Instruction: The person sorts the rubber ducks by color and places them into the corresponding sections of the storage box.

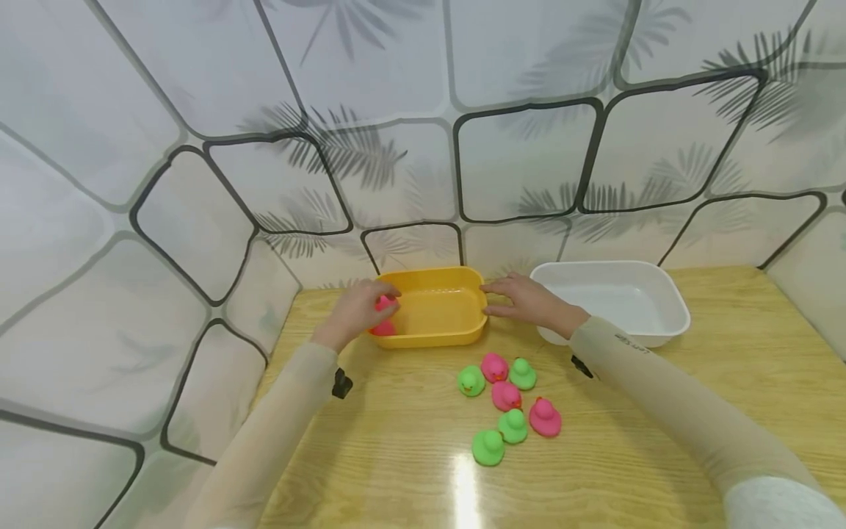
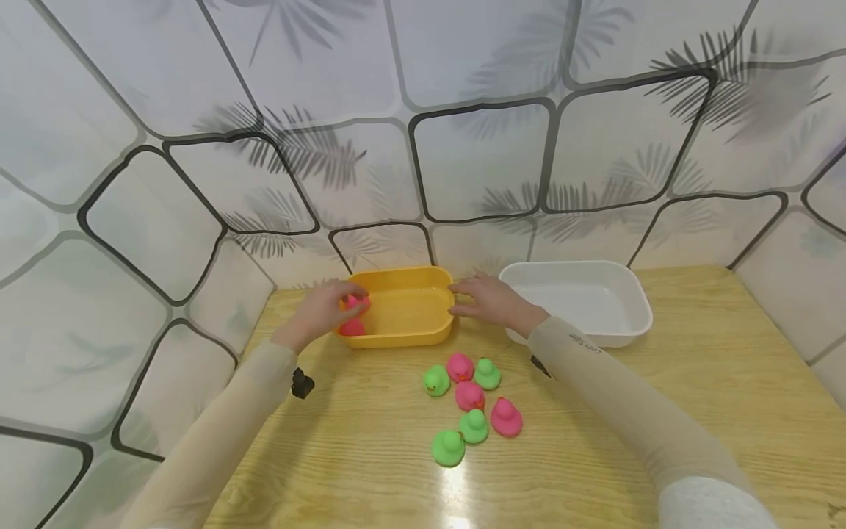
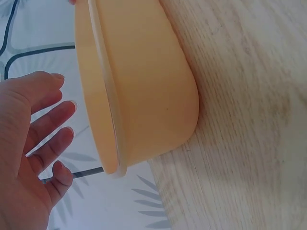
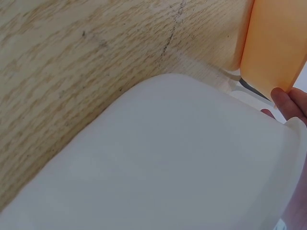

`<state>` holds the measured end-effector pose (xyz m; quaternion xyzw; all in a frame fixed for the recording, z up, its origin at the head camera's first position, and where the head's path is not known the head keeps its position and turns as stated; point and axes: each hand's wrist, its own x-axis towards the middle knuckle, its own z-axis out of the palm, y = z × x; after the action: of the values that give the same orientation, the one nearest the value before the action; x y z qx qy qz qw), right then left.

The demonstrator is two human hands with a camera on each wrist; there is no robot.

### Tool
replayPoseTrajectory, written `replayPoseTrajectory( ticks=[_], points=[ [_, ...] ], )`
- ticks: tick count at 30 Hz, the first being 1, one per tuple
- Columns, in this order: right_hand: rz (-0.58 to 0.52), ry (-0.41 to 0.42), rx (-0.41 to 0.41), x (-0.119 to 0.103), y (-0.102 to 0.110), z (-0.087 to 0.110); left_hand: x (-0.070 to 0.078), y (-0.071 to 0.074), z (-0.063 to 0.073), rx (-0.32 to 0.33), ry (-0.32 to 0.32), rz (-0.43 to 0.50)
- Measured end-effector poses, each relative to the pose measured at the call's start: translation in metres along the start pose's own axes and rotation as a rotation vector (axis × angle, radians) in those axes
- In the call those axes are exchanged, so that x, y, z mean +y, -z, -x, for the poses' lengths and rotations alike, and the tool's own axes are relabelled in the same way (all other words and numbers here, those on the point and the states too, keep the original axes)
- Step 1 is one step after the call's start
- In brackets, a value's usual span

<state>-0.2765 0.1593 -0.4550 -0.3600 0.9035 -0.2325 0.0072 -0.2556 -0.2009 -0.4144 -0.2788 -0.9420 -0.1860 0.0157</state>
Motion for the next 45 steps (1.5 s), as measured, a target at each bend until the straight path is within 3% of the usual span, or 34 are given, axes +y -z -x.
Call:
replayPoseTrajectory(
  ticks=[24, 45],
  points=[
    [-0.009, -0.008, -0.011, 0.001, 0.0, 0.001, 0.034, -0.014, 0.019, 0.0, -0.104, 0.026],
    [-0.028, -0.027, -0.011, -0.002, 0.001, 0.001, 0.065, -0.029, 0.017, -0.019, -0.245, 0.015]
  ],
)
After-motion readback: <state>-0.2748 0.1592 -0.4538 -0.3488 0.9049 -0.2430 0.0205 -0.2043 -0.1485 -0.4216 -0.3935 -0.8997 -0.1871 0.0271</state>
